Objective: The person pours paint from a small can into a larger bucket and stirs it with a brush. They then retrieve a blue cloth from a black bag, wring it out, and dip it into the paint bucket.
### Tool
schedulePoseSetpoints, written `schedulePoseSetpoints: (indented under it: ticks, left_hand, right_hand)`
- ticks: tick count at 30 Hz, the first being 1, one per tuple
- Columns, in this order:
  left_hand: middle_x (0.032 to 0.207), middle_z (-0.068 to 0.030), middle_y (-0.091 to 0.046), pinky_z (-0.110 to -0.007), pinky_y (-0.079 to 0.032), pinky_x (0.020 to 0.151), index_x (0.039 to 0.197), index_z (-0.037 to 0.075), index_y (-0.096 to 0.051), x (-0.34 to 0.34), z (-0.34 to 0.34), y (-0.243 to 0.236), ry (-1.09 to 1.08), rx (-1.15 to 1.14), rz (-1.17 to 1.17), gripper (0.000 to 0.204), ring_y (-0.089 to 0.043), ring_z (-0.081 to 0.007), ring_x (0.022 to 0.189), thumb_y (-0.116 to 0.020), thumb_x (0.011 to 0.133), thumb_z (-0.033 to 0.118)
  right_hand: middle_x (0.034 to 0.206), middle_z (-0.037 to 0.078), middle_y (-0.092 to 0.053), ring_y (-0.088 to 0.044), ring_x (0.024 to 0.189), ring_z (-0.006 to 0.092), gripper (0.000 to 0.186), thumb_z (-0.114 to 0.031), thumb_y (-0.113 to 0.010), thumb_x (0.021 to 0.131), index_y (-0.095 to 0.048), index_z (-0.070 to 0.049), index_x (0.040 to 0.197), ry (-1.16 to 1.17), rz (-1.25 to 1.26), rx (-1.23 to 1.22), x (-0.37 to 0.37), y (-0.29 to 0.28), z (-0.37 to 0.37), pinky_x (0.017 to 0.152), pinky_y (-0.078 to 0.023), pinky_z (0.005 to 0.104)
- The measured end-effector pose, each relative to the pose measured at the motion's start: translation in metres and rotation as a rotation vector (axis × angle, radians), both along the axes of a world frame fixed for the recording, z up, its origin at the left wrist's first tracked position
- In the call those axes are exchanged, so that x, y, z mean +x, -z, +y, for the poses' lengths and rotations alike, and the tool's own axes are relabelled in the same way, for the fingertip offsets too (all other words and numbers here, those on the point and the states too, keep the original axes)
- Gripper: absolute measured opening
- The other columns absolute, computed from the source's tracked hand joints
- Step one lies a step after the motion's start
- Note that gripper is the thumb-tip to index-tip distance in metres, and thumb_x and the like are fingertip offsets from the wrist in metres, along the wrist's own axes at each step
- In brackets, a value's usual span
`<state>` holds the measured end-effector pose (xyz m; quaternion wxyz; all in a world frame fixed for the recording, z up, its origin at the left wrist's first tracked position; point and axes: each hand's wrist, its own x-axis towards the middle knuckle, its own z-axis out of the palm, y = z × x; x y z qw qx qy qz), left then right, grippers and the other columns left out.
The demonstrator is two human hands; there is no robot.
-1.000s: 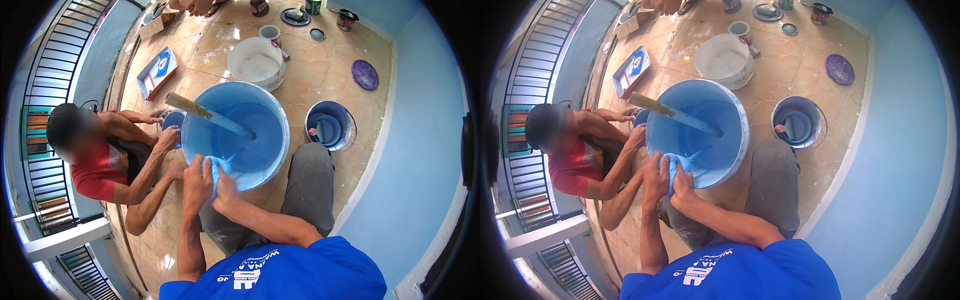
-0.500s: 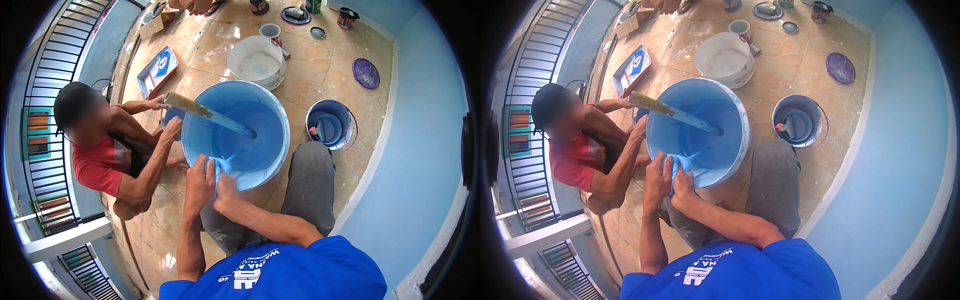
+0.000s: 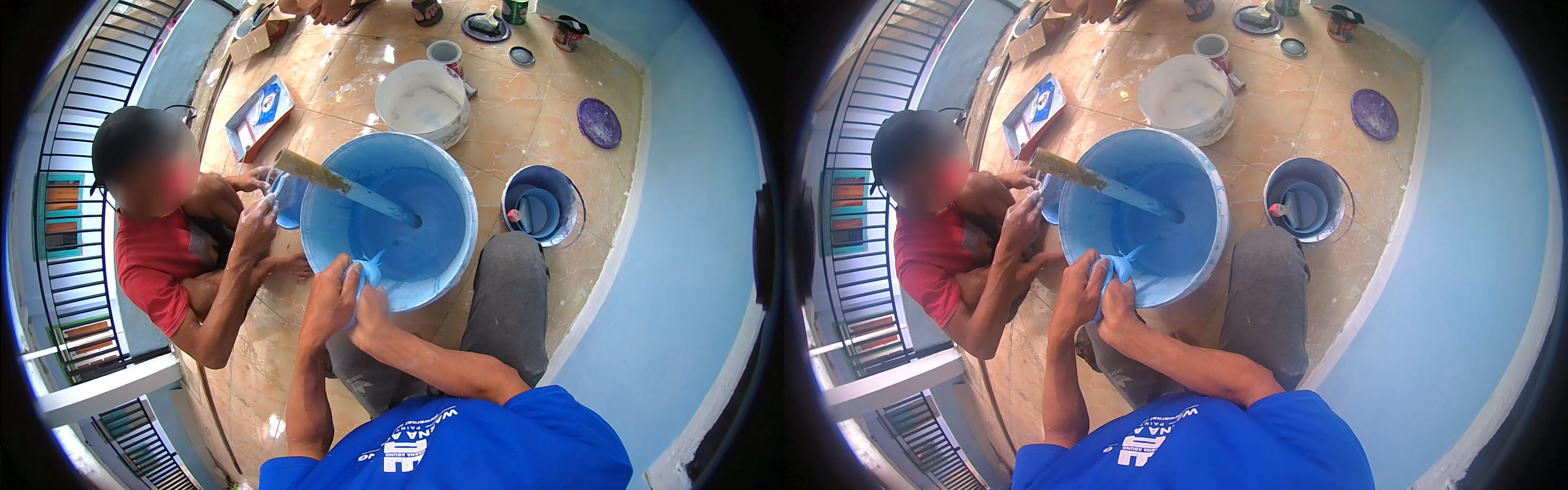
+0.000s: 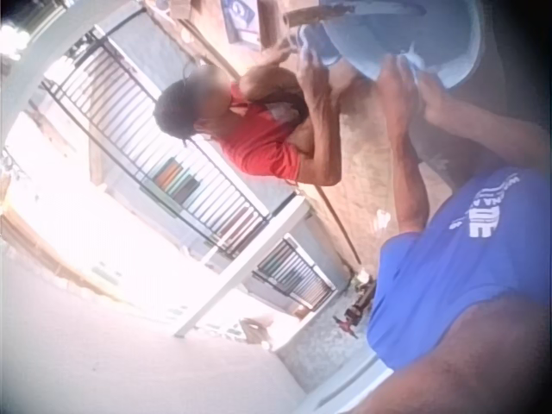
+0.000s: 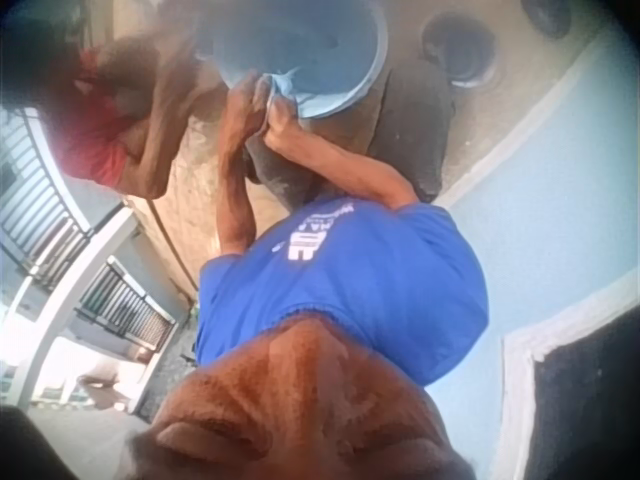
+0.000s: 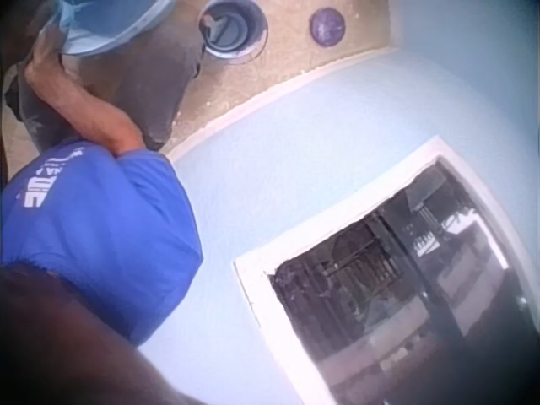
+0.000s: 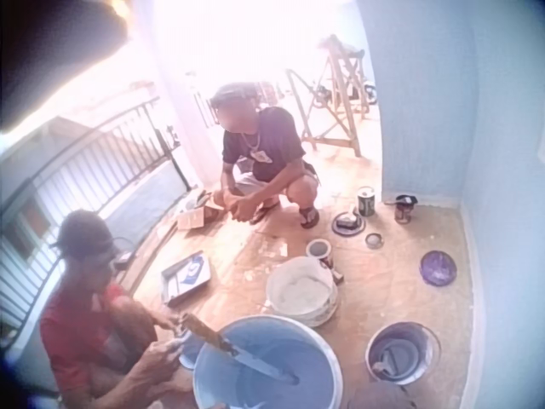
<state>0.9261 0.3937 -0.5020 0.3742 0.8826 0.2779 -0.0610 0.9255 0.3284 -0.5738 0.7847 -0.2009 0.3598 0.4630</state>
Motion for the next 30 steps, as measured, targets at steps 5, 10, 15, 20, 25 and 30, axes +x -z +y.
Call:
schedulePoseSetpoints:
  ticks: [5, 10, 15, 20, 25, 30]
  left_hand:
    - [0.071, -0.0185, -0.052, -0.039, -0.043, 0.063, 0.088, -0.003, -0.052, -0.002, 0.002, 0.002, 0.006, -0.047, -0.027, 0.025, -0.044, -0.0199, 0.066, -0.055, 0.103, 0.017]
    - [0.071, -0.0177, -0.051, -0.038, -0.043, 0.063, 0.088, -0.003, -0.052, -0.003, 0.003, 0.005, 0.020, -0.038, -0.055, 0.025, -0.044, -0.0173, 0.067, -0.055, 0.103, 0.017]
    - [0.073, -0.0181, -0.054, -0.036, -0.044, 0.065, 0.092, -0.004, -0.055, -0.006, 0.009, -0.005, -0.057, -0.011, -0.052, 0.024, -0.046, -0.0154, 0.069, -0.056, 0.103, 0.017]
    - [0.077, -0.0178, -0.060, -0.039, -0.047, 0.068, 0.098, 0.000, -0.061, -0.005, 0.016, -0.027, -0.001, 0.233, -0.139, 0.017, -0.056, -0.0260, 0.070, -0.058, 0.100, 0.016]
    - [0.081, -0.0236, -0.063, -0.051, -0.049, 0.069, 0.103, 0.002, -0.060, -0.007, 0.013, -0.039, 0.085, 0.520, -0.096, 0.011, -0.064, -0.0450, 0.077, -0.056, 0.097, 0.010]
    - [0.090, -0.0274, -0.065, -0.054, -0.049, 0.070, 0.119, 0.001, -0.050, -0.023, 0.015, -0.053, 0.134, 0.353, 0.078, 0.026, -0.065, -0.0482, 0.079, -0.053, 0.093, 0.004]
  right_hand:
    - [0.107, 0.000, -0.060, -0.060, 0.098, 0.0136, 0.021, -0.032, -0.053, 0.105, -0.059, -0.013, 0.113, 0.004, -0.035, 0.024, -0.003, 0.004, 0.001, 0.082, -0.053, 0.0337]
    - [0.109, 0.001, -0.061, -0.061, 0.099, 0.0142, 0.021, -0.031, -0.052, 0.105, -0.060, -0.014, 0.114, 0.012, -0.041, -0.027, -0.003, 0.000, 0.003, 0.083, -0.053, 0.0334]
    - [0.110, 0.005, -0.064, -0.066, 0.100, 0.0181, 0.023, -0.026, -0.053, 0.105, -0.062, -0.009, 0.117, 0.087, 0.027, -0.005, 0.010, -0.009, 0.004, 0.085, -0.055, 0.0359]
    - [0.118, 0.011, -0.065, -0.068, 0.105, 0.0242, 0.029, -0.023, -0.048, 0.106, -0.060, -0.004, 0.124, 0.106, 0.062, -0.056, 0.028, -0.006, 0.007, 0.091, -0.056, 0.0393]
    - [0.122, 0.012, -0.062, -0.067, 0.106, 0.0269, 0.031, -0.022, -0.048, 0.105, -0.055, -0.005, 0.130, 0.059, 0.147, -0.055, 0.035, 0.010, 0.006, 0.089, -0.056, 0.0449]
    - [0.123, 0.011, -0.061, -0.066, 0.105, 0.0260, 0.034, -0.025, -0.054, 0.104, -0.051, -0.008, 0.132, 0.002, 0.173, -0.066, 0.037, 0.024, 0.003, 0.082, -0.056, 0.0446]
